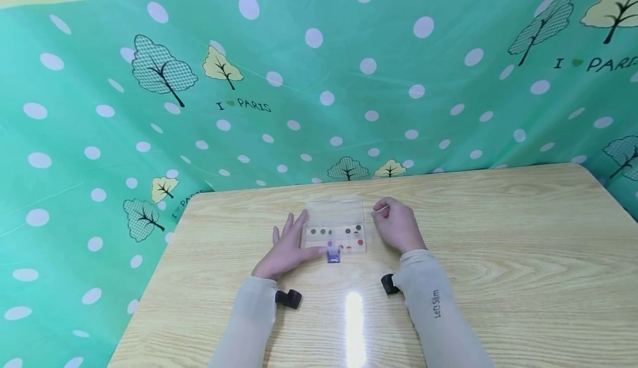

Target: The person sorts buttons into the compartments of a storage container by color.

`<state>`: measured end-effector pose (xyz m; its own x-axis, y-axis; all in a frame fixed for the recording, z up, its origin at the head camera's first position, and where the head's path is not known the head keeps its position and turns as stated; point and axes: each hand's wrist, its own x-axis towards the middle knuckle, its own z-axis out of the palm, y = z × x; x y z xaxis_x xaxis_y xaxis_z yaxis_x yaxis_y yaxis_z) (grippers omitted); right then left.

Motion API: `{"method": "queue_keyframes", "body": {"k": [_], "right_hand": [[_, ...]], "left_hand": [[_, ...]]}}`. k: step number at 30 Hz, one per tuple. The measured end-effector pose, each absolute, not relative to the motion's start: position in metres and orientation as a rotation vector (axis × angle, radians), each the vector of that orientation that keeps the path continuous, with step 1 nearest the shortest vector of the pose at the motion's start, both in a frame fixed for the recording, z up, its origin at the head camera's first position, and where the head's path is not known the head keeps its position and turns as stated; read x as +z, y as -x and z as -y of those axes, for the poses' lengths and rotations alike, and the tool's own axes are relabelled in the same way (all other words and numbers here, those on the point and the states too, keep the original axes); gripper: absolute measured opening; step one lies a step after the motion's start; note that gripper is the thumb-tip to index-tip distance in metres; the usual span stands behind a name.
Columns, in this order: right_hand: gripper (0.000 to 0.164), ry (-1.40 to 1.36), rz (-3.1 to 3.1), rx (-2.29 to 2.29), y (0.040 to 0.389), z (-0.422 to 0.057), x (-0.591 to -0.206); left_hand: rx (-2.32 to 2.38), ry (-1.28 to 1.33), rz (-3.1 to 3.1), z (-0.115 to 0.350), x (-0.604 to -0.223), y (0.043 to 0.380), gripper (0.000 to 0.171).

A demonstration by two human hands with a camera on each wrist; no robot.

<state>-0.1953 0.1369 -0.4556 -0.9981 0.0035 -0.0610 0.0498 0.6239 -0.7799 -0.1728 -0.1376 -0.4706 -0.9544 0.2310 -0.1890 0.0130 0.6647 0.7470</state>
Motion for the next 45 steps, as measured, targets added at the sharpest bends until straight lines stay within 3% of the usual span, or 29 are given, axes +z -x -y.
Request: {"method": "queue_keyframes", "body": {"k": [45], "right_hand": [[0.018,-0.174,-2.715,-1.179,0.1965,-0.1464,-0.4599]], "left_hand": [[1.139,-0.263,-2.64,0.1397,-0.4733,0.1757,0.117]]}}
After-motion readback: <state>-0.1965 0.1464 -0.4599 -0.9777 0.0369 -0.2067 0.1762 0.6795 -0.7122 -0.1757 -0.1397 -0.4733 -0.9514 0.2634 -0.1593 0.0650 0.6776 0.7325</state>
